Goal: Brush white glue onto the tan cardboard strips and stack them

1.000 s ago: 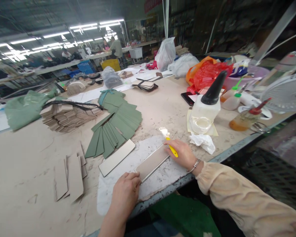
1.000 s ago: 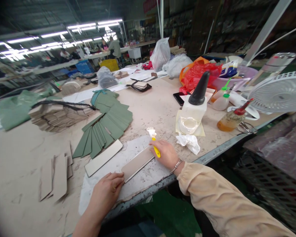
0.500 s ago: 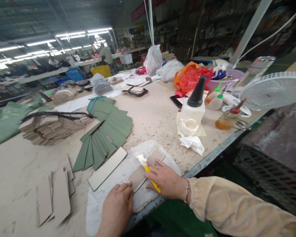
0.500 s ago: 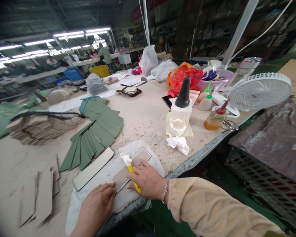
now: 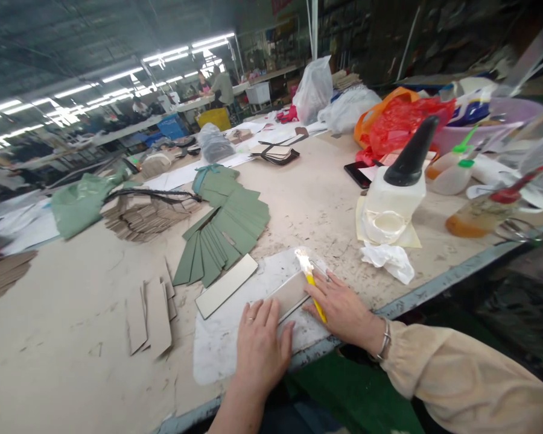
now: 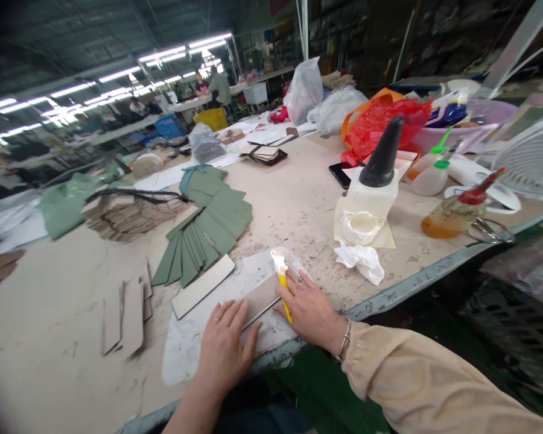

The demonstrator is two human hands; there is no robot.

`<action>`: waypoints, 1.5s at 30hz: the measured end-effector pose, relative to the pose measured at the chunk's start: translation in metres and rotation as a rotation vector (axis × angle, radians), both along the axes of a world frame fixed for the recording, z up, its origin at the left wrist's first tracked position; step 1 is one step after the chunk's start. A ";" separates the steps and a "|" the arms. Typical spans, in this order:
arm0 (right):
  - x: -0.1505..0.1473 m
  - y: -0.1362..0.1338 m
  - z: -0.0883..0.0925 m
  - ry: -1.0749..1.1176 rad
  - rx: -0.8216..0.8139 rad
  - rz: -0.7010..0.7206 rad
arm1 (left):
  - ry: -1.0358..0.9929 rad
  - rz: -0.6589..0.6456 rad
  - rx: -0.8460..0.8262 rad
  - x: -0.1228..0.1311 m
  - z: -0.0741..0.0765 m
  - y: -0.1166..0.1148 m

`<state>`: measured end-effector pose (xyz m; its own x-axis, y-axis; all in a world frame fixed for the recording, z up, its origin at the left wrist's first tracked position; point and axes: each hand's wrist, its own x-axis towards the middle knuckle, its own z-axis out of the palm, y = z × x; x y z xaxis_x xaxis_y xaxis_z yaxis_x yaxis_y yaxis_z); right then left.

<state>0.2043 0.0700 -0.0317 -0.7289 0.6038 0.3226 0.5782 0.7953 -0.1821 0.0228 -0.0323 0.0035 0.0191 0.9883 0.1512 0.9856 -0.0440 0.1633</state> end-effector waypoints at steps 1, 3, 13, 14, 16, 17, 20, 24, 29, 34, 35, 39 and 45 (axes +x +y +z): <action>0.000 -0.001 -0.002 -0.001 0.007 -0.001 | 0.001 -0.023 -0.008 0.006 -0.002 0.001; -0.001 -0.001 -0.004 -0.004 0.021 -0.007 | 0.010 -0.058 -0.046 0.015 -0.007 0.001; 0.007 0.010 0.007 0.033 -0.028 -0.032 | -0.005 -0.063 -0.116 0.015 -0.015 -0.002; 0.008 0.012 0.007 0.030 -0.030 -0.037 | -0.037 -0.059 -0.120 0.012 -0.015 -0.001; 0.011 0.015 0.006 0.017 -0.033 -0.039 | -0.095 -0.019 -0.111 0.004 -0.015 0.001; 0.011 0.016 0.006 0.010 -0.034 -0.036 | -0.116 0.026 -0.092 0.000 -0.015 0.002; 0.012 0.017 0.003 0.011 -0.034 -0.020 | -0.122 0.258 -0.033 -0.013 -0.013 0.005; 0.012 0.018 0.002 0.072 -0.005 -0.008 | -0.071 0.432 -0.105 -0.017 -0.009 0.007; 0.014 0.025 0.004 0.164 0.082 -0.062 | -0.157 0.417 -0.148 -0.014 -0.007 0.010; 0.012 0.028 0.010 0.210 -0.063 -0.130 | -0.257 0.411 -0.177 -0.014 -0.007 0.012; 0.012 0.028 0.010 0.216 -0.111 -0.141 | -0.294 0.411 -0.188 -0.014 -0.007 0.012; 0.010 0.028 0.009 0.260 -0.238 -0.147 | -0.635 0.420 -0.172 -0.013 -0.008 0.010; 0.011 0.031 0.020 0.515 -0.330 -0.153 | -1.547 0.421 0.099 -0.026 0.002 0.015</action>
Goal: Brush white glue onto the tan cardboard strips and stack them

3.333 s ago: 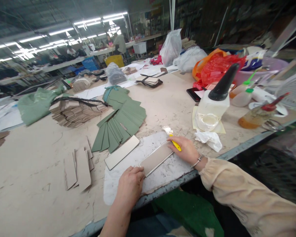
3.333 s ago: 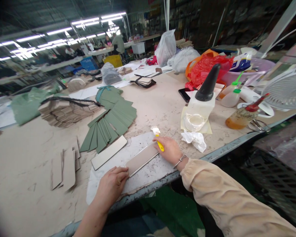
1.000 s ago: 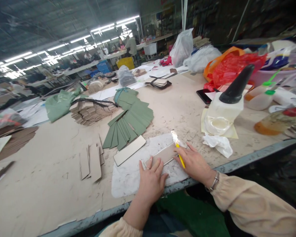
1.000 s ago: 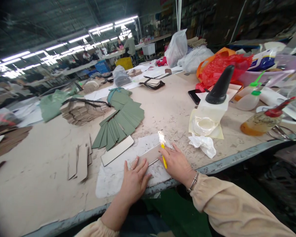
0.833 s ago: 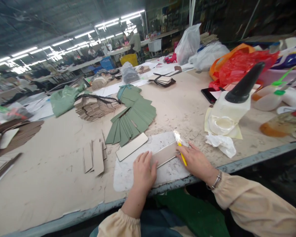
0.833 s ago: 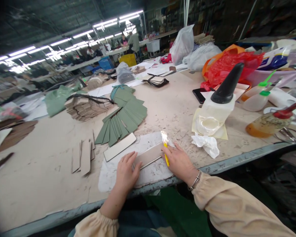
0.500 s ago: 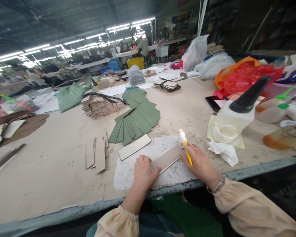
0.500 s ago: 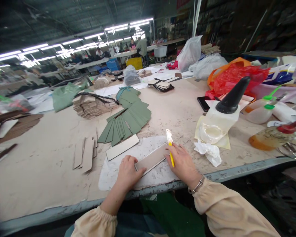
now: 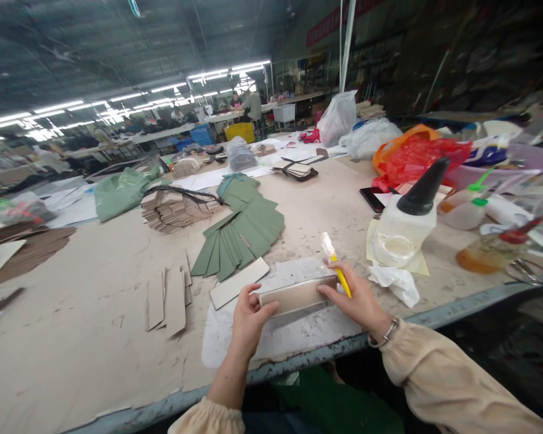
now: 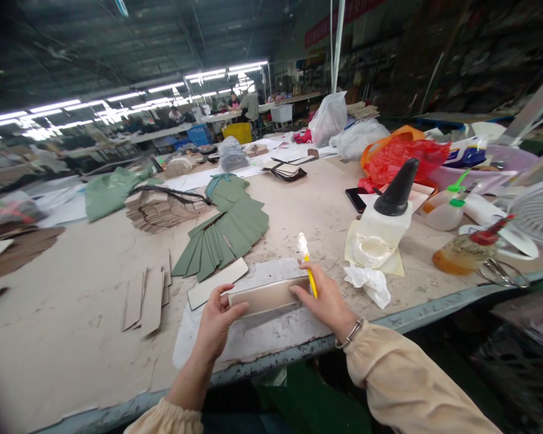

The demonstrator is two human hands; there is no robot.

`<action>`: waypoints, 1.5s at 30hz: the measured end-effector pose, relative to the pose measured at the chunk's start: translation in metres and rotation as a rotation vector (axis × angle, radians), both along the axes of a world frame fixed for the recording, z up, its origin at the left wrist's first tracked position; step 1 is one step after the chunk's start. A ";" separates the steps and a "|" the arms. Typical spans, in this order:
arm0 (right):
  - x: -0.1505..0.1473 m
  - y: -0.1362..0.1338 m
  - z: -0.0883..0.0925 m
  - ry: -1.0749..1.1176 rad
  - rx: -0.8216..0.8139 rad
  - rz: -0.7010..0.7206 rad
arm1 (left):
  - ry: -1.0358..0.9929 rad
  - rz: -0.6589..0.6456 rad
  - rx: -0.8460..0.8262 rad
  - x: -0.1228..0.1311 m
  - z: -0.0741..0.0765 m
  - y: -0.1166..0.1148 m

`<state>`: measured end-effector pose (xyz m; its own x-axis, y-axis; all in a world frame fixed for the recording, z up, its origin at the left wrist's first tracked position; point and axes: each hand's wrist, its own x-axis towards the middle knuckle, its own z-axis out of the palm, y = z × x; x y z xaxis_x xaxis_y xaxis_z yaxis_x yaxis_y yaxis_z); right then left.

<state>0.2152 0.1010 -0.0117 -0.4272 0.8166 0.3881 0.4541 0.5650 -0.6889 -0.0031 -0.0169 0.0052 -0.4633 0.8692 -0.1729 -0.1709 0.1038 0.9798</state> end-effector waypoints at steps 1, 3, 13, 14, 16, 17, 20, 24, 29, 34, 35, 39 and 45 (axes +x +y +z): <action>-0.001 -0.001 0.003 0.050 -0.029 -0.006 | -0.103 0.064 0.048 -0.001 0.002 0.001; -0.005 -0.003 0.008 0.134 -0.095 -0.012 | -0.306 0.163 0.137 0.000 0.004 0.004; -0.018 -0.011 0.008 0.333 -0.117 0.035 | -0.796 0.227 0.111 0.031 -0.006 0.006; -0.018 -0.012 0.008 0.320 -0.100 0.047 | -0.788 0.196 0.100 0.033 -0.006 0.006; -0.016 -0.013 0.012 0.262 -0.051 0.076 | -0.750 0.167 0.056 0.036 -0.005 0.008; -0.014 -0.012 0.015 0.213 -0.012 0.101 | -0.723 0.183 0.043 0.036 -0.004 0.009; 0.004 -0.006 0.026 0.030 0.180 0.165 | -0.652 0.285 0.062 0.033 -0.001 0.012; 0.050 0.012 0.033 -0.231 0.388 0.098 | -0.647 0.355 0.079 0.023 0.004 0.011; 0.107 0.035 0.012 -0.436 0.457 0.016 | -0.658 0.266 0.104 0.024 0.004 0.011; 0.136 0.052 -0.016 -0.531 0.398 0.015 | -0.615 0.173 0.103 0.027 0.002 0.014; 0.137 0.053 -0.018 -0.536 0.378 -0.005 | -0.606 0.174 0.102 0.028 0.002 0.014; 0.121 0.043 -0.005 -0.413 0.312 -0.079 | -0.548 0.123 0.063 0.032 0.002 0.012; 0.039 -0.004 0.027 0.179 0.005 -0.186 | -0.431 0.005 -0.096 0.053 0.000 0.009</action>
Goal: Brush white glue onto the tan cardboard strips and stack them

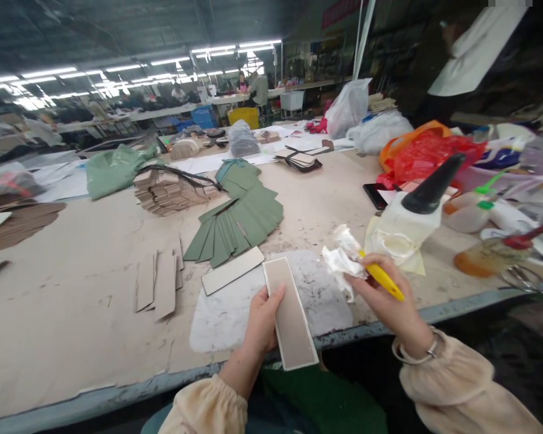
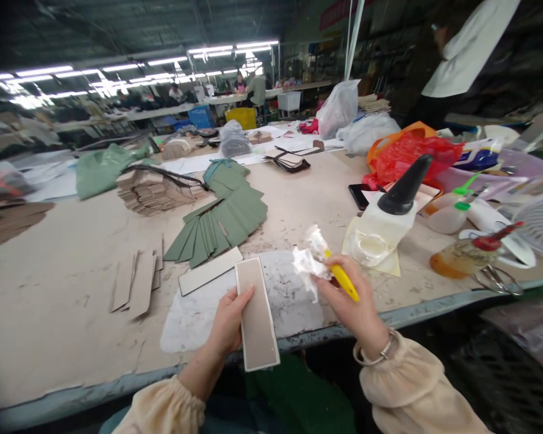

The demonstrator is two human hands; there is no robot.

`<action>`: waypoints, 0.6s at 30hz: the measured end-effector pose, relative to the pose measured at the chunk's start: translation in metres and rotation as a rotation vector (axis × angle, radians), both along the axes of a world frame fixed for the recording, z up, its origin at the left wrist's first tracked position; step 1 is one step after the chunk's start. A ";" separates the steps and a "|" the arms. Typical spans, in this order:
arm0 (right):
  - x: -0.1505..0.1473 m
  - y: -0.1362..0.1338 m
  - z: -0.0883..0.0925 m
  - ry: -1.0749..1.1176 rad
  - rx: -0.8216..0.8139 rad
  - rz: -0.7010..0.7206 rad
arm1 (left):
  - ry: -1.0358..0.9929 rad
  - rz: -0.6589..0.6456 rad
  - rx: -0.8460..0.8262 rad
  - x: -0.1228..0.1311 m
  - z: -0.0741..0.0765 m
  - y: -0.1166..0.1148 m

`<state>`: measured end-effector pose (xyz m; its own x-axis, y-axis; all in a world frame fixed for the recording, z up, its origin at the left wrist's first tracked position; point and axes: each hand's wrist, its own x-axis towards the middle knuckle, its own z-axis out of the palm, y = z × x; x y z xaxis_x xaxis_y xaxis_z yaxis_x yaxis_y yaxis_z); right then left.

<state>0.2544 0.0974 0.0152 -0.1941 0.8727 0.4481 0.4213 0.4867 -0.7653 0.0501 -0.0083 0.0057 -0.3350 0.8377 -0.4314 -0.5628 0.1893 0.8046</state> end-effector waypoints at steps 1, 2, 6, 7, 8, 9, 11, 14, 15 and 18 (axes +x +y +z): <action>-0.013 -0.006 0.001 0.059 -0.028 0.020 | 0.010 -0.015 -0.017 0.004 0.000 0.000; -0.025 -0.011 0.002 0.097 -0.047 0.052 | 0.018 -0.025 -0.026 0.007 0.000 0.001; -0.053 -0.020 -0.003 0.026 -0.014 0.197 | 0.018 -0.019 -0.034 0.015 0.002 0.005; -0.056 -0.020 -0.004 -0.012 0.028 0.235 | 0.015 -0.012 -0.030 0.015 0.002 0.005; -0.058 -0.020 -0.005 -0.046 0.073 0.271 | 0.013 -0.001 -0.026 0.015 0.003 0.006; -0.060 -0.020 -0.006 -0.074 0.112 0.301 | 0.011 0.007 -0.023 0.015 0.004 0.006; -0.061 -0.020 -0.007 -0.116 0.149 0.340 | 0.010 0.024 -0.021 0.014 0.005 0.006; -0.061 -0.023 -0.006 -0.167 0.156 0.401 | 0.022 0.044 -0.038 0.011 0.008 0.005; -0.061 -0.024 -0.005 -0.180 0.161 0.432 | 0.028 0.049 -0.046 0.010 0.008 0.005; -0.061 -0.029 -0.002 -0.203 0.174 0.531 | 0.043 0.064 -0.062 0.006 0.011 0.004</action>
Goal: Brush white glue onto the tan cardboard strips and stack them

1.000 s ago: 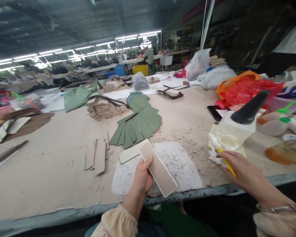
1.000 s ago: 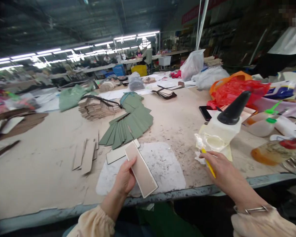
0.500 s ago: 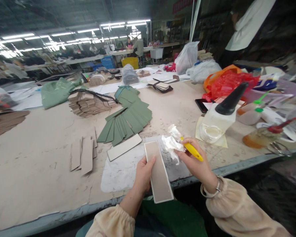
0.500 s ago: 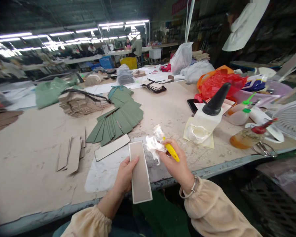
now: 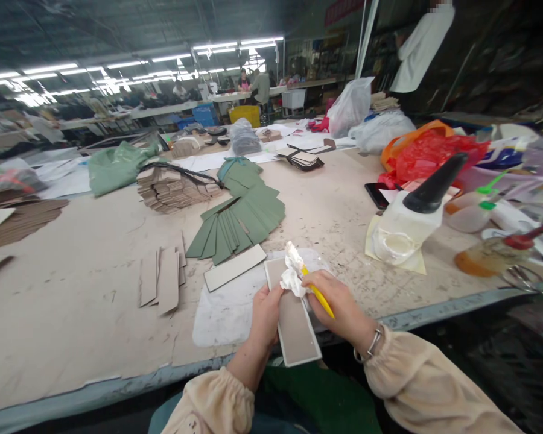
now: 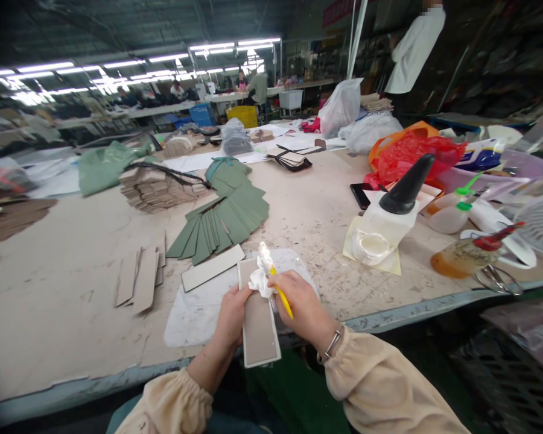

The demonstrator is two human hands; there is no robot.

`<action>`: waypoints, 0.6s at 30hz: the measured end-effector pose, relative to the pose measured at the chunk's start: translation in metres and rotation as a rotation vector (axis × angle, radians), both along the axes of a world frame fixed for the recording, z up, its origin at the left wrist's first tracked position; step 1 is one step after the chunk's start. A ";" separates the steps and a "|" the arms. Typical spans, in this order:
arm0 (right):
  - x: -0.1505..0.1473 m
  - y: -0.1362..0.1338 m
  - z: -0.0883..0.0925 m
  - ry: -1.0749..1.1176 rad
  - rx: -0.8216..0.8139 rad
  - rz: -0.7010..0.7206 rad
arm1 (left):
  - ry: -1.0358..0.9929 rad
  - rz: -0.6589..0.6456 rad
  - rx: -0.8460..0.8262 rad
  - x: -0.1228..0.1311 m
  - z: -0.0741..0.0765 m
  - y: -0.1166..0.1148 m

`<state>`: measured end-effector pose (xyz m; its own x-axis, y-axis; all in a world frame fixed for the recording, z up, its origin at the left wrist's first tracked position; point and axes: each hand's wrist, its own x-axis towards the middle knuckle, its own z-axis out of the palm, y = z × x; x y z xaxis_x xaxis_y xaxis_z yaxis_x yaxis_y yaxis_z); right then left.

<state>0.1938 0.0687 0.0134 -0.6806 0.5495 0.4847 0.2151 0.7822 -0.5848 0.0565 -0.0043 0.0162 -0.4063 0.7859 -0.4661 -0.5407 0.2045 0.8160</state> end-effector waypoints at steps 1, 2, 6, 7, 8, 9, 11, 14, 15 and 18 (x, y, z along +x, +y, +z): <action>0.000 -0.001 0.001 -0.005 0.006 0.026 | 0.005 0.006 -0.001 -0.001 0.001 0.000; 0.000 -0.003 0.002 -0.011 0.016 0.050 | 0.010 0.011 0.000 -0.003 0.001 -0.001; 0.000 -0.008 0.002 -0.049 0.046 0.137 | 0.028 0.031 0.015 -0.010 0.002 -0.003; 0.000 -0.009 0.002 -0.053 0.049 0.153 | 0.032 0.039 0.020 -0.012 0.001 -0.003; 0.000 -0.010 0.001 -0.052 0.055 0.168 | 0.034 0.047 0.025 -0.015 0.000 -0.003; 0.000 -0.011 0.001 -0.048 0.067 0.186 | 0.034 0.055 0.031 -0.017 -0.001 -0.004; 0.000 -0.013 0.001 -0.040 0.100 0.239 | 0.036 0.070 0.039 -0.021 -0.004 -0.004; -0.001 -0.018 0.001 -0.019 0.137 0.322 | 0.061 0.092 0.036 -0.026 -0.007 -0.003; -0.001 -0.019 0.001 -0.002 0.138 0.336 | 0.071 0.098 0.034 -0.028 -0.007 -0.003; 0.000 -0.024 0.000 0.103 0.057 0.227 | 0.065 0.103 0.041 -0.031 -0.006 -0.005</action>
<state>0.1940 0.0449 0.0129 -0.7286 0.3583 0.5838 -0.0280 0.8360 -0.5480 0.0256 -0.0088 0.0100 -0.5145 0.7559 -0.4049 -0.5030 0.1164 0.8564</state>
